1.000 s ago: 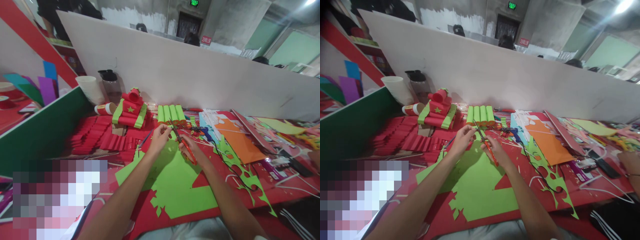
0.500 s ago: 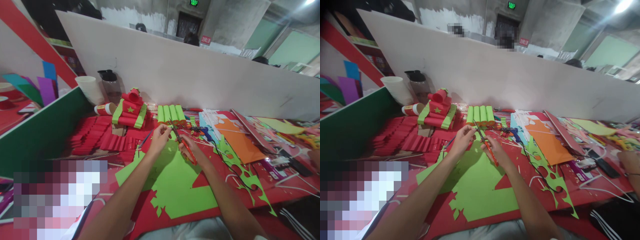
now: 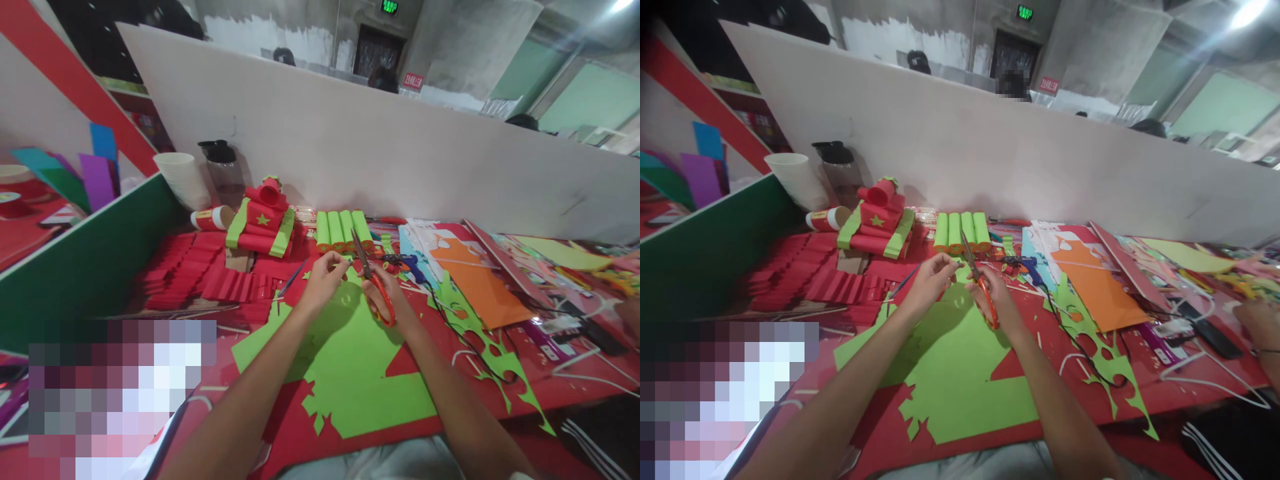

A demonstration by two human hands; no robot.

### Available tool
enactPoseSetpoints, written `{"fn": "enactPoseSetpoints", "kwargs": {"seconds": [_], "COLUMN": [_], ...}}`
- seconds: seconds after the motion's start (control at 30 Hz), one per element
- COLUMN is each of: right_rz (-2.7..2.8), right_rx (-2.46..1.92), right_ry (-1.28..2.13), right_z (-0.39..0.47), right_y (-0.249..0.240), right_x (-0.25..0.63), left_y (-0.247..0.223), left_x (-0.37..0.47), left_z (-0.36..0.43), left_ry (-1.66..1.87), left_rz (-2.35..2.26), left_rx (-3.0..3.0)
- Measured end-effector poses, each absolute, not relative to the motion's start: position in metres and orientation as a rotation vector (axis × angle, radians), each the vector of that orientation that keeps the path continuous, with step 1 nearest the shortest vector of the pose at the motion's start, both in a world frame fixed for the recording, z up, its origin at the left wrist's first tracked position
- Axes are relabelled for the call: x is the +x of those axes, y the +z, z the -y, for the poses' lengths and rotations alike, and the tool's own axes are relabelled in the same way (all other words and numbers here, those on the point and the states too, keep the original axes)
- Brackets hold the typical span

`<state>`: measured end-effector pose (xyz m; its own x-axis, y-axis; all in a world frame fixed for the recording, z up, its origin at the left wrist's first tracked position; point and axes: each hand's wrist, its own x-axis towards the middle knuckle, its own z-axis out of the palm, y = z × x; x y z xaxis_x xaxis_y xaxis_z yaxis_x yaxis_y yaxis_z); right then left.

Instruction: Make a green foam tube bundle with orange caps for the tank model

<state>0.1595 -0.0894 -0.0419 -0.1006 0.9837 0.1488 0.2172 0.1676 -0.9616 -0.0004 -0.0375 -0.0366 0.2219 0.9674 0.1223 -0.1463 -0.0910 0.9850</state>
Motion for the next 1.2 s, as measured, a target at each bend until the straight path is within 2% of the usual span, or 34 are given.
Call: {"fn": "enactPoseSetpoints", "kwargs": {"seconds": [0.5,1.2], "right_rz": [1.362,1.312], "right_rx": [-1.249,-1.207], "right_ry": [0.855,0.905], "right_z": [0.083,0.081], "right_y": [-0.036,-0.038], "right_x": [0.165,0.165], "left_y": [-0.046,-0.046], "left_x": [0.004,0.006], "left_z": [0.043,0.042], "left_ry": [0.865,0.937], "left_rz": [-0.799,-0.789], "left_rx": [1.624,1.572]}}
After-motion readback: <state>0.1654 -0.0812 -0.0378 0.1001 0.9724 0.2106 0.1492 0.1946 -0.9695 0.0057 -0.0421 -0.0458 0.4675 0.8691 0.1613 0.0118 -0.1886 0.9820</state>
